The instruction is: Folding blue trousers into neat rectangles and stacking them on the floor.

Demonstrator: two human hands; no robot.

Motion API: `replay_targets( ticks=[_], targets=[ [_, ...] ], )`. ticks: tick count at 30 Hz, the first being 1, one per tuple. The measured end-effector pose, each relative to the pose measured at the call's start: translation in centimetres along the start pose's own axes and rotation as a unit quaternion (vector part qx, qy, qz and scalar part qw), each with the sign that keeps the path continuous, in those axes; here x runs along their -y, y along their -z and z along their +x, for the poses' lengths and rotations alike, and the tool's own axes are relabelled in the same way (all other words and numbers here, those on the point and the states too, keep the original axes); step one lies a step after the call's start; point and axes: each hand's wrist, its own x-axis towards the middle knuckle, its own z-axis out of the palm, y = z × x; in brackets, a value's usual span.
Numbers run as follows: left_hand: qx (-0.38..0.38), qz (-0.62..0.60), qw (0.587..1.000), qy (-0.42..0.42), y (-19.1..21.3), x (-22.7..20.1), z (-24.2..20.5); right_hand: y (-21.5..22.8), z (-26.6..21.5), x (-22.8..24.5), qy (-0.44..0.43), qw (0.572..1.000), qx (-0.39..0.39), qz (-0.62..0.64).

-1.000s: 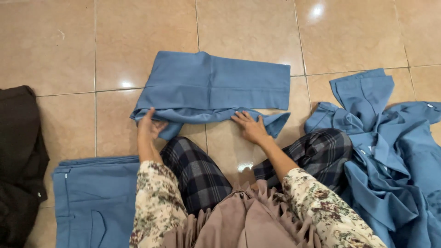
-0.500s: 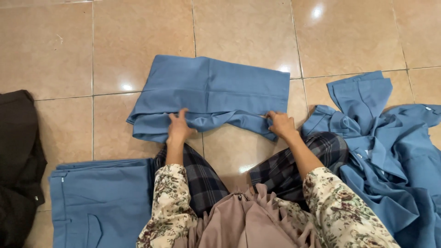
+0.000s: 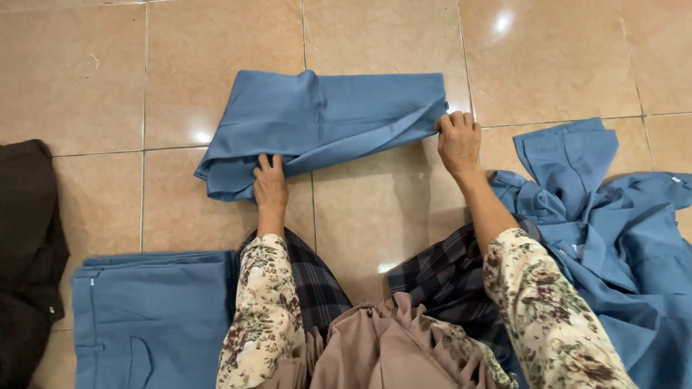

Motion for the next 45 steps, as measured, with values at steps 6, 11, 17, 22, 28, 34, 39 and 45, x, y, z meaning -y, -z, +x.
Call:
replay_targets(
  ticks=[6, 11, 17, 22, 28, 34, 39, 45],
  targets=[
    [-0.091, 0.158, 0.981, -0.067, -3.6, 1.4, 0.0, -3.2, -4.8, -2.6, -0.002, 0.942, 0.336, 0.001],
    [-0.126, 0.163, 0.973, -0.104, -1.7, 1.4, -0.8, -2.8, -3.8, -1.6, -0.022, 0.966, 0.242, 0.089],
    [-0.167, 0.149, 0.966, -0.126, -1.5, 2.2, -1.4, -2.1, 1.2, 3.7, 0.028, 0.964, 0.197, 0.178],
    [-0.197, 0.125, 0.964, -0.130, 0.8, 1.6, -1.8, -6.1, 3.1, 5.8, 0.062, 0.949, 0.290, 0.104],
    [-0.219, -0.016, 0.966, -0.135, 6.8, 0.3, -2.7, -6.2, 4.5, -0.2, 0.139, 0.990, -0.015, 0.034],
    [-0.258, -0.106, 0.947, -0.161, 10.7, -0.5, -5.7, 8.8, 2.8, -4.6, 0.134, 0.982, -0.112, 0.065],
    [-0.060, -0.026, 0.979, -0.196, 4.8, 0.6, -8.7, 9.7, -4.7, -5.5, 0.176, 0.980, 0.088, 0.040],
    [0.290, -0.012, 0.955, -0.052, -5.2, 1.6, -6.1, -0.4, -8.5, -8.8, 0.018, 0.859, 0.509, 0.052]
  ],
)
